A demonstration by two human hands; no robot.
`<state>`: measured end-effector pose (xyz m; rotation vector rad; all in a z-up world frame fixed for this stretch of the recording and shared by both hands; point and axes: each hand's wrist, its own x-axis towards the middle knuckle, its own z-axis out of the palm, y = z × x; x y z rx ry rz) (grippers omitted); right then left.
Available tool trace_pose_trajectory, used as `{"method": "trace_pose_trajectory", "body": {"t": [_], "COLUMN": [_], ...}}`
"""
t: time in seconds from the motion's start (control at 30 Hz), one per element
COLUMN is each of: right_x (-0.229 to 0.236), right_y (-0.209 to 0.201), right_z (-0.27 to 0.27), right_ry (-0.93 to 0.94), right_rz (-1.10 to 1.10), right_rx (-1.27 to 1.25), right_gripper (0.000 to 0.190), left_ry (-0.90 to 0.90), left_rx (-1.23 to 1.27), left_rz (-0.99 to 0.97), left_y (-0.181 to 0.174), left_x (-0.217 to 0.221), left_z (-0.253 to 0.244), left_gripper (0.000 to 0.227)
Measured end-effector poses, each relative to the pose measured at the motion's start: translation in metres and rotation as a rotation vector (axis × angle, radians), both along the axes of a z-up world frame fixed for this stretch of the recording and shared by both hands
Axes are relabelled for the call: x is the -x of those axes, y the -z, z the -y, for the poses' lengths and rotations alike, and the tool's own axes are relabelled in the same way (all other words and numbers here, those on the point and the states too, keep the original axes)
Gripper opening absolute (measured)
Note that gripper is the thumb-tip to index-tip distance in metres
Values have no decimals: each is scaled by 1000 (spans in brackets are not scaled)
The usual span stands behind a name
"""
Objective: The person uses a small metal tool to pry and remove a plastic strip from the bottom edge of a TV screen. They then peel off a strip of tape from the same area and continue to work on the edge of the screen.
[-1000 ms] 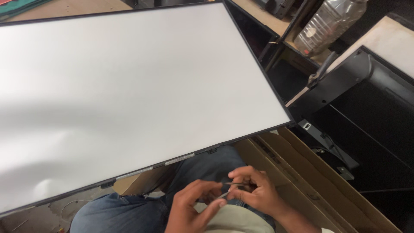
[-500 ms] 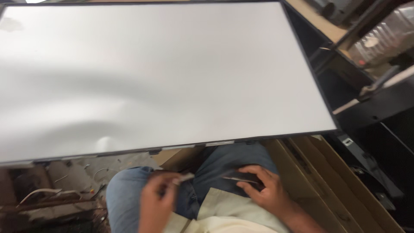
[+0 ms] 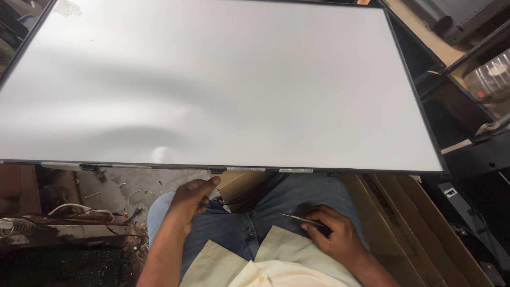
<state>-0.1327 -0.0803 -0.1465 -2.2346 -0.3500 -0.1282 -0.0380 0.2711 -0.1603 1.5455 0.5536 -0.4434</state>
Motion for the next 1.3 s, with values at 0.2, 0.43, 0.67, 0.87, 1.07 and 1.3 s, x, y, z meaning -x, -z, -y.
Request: {"method": "trace_pose_trajectory", "body": {"t": [0.2,0.43,0.67,0.87,1.07,1.3], "right_x": [-2,-2,-4,-5,-7,-7], "right_y": [0,0,-3,2,3,6], "right_z": [-3,-5,-3,-2,-3,-3], "right_ry": [-4,0,-9,-15,-22,-15], "right_rz": [-49,-60,3,-37,-4,-60], "right_rx": [5,3,10,35,24,22], "right_gripper": [17,15,16,15,17,15], "left_ry": [-213,-225,-264,-245,-282,-346], "left_rx": [-720,538,736,666,702,807], "left_rz": [697,236,232,283,325,252], "left_y": [-18,-67,-81,-62,-66,-87], "left_x": [34,63,38,37,34,34], "left_z": [31,99,116,118,121,120], "left_gripper": [56,39,31,29,30,26]}}
